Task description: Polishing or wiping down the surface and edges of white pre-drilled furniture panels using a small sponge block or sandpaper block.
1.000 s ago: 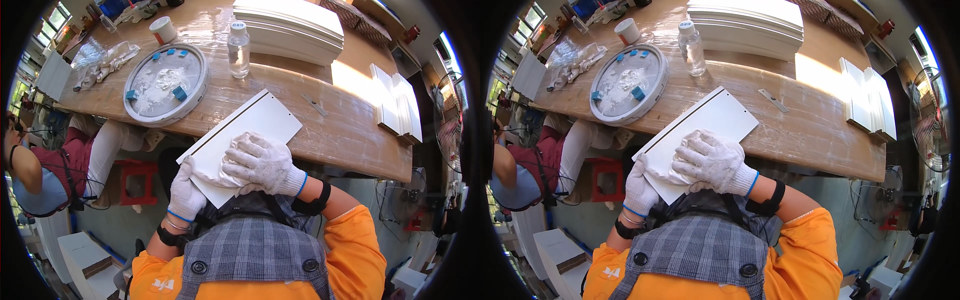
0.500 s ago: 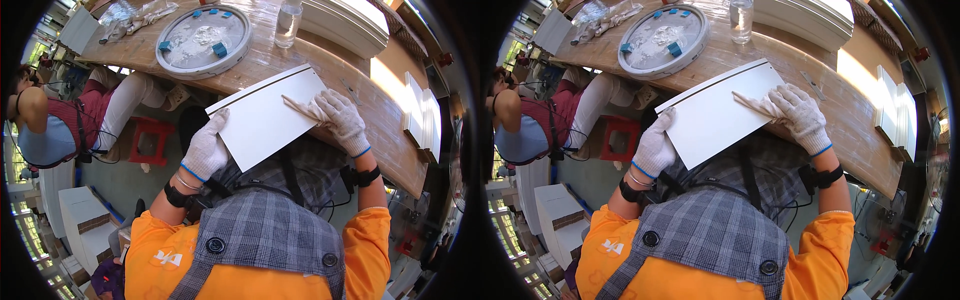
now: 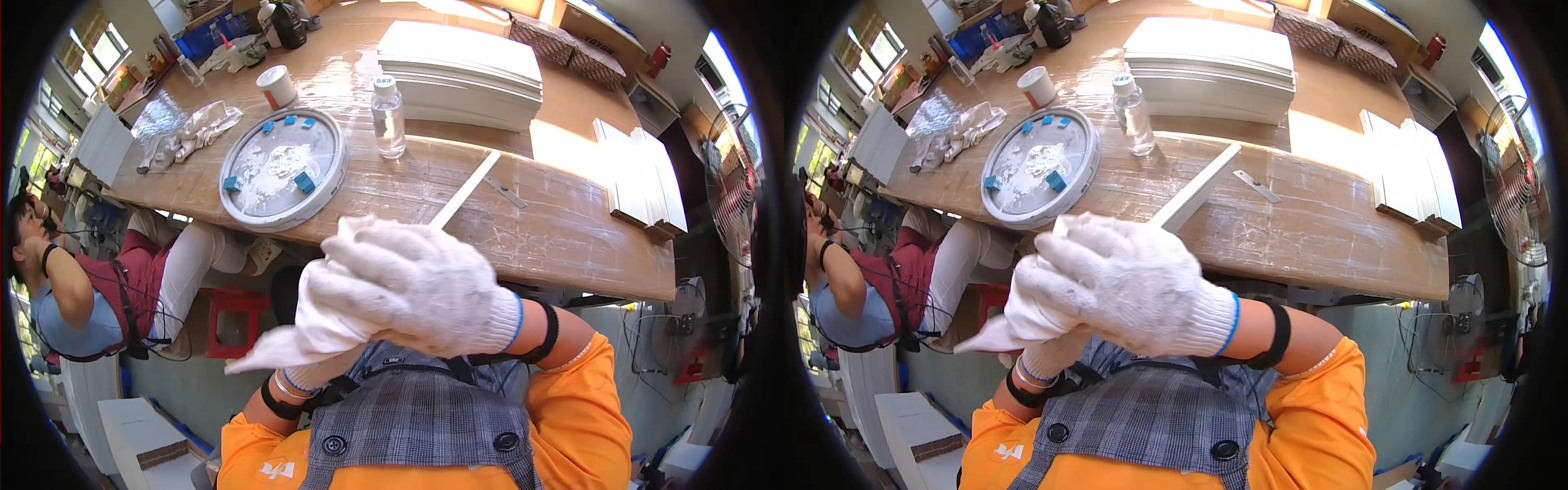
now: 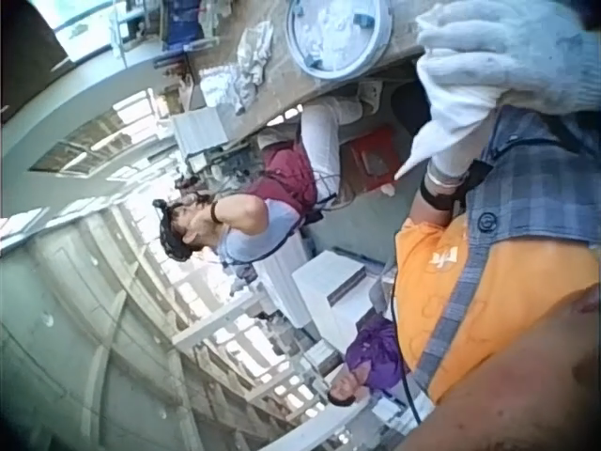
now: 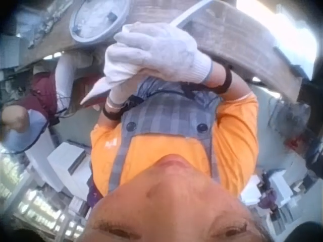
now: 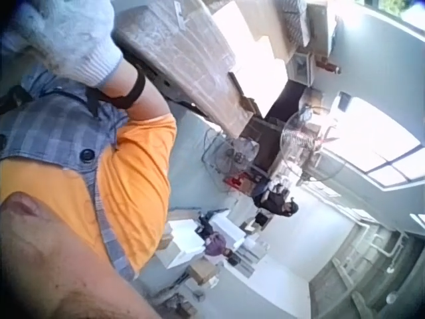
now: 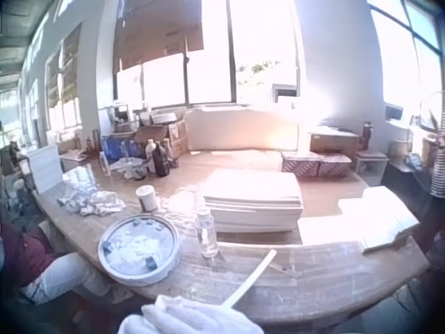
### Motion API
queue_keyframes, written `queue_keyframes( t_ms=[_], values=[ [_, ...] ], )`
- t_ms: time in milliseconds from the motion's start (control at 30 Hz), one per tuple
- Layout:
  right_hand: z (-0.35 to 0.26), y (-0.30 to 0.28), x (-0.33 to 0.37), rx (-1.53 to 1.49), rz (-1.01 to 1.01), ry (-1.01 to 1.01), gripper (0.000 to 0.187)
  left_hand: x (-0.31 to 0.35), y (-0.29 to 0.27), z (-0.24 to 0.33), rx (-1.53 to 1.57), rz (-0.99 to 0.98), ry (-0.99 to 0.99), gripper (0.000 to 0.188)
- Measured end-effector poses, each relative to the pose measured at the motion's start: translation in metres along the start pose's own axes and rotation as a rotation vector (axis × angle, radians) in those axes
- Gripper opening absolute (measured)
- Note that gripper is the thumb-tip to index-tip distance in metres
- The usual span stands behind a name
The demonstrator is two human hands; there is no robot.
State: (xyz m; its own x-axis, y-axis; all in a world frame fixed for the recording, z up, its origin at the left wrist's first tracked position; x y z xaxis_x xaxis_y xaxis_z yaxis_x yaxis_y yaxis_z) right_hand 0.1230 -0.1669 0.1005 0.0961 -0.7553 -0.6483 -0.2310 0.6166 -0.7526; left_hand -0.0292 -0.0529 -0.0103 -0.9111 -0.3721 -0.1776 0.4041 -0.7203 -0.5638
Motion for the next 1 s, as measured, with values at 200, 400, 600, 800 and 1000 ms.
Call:
queue_keyframes(
  t_ms=[200,400,600,800,1000],
  values=[
    [0.081,0.015,0.052,0.138,0.087,0.187,0.046,0.0,-0.006,0.009,0.419,0.076,-0.024,0.043],
    [0.162,-0.032,0.147,0.092,0.136,1.032,0.041,-0.015,-0.021,0.014,-0.222,-0.12,0.494,0.047],
    [0.059,-0.056,0.07,-0.39,0.319,1.154,0.047,-0.004,-0.013,0.015,-0.543,-0.116,0.657,0.032],
    [-0.01,0.047,0.052,-0.101,-0.393,0.086,0.068,0.007,-0.004,0.013,-0.255,0.07,0.407,0.029],
    [0.108,0.08,0.103,0.205,-0.365,0.593,0.05,0.029,-0.002,-0.024,-0.651,0.109,0.627,0.046]
  ],
)
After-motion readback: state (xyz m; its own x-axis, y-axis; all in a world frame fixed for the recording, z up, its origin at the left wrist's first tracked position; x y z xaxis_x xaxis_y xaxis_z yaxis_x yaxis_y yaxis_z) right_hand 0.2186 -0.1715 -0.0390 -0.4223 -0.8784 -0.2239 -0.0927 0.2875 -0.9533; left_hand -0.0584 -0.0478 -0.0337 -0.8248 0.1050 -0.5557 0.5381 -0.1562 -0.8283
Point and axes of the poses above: each hand's wrist, its own x-axis away from the middle knuckle, its own y-axis out of the palm, z = x × y, the point moved 1 cm from there along -x, towards the middle knuckle, and after that the axes turned 4 degrees about x, right-handed, at the moved point
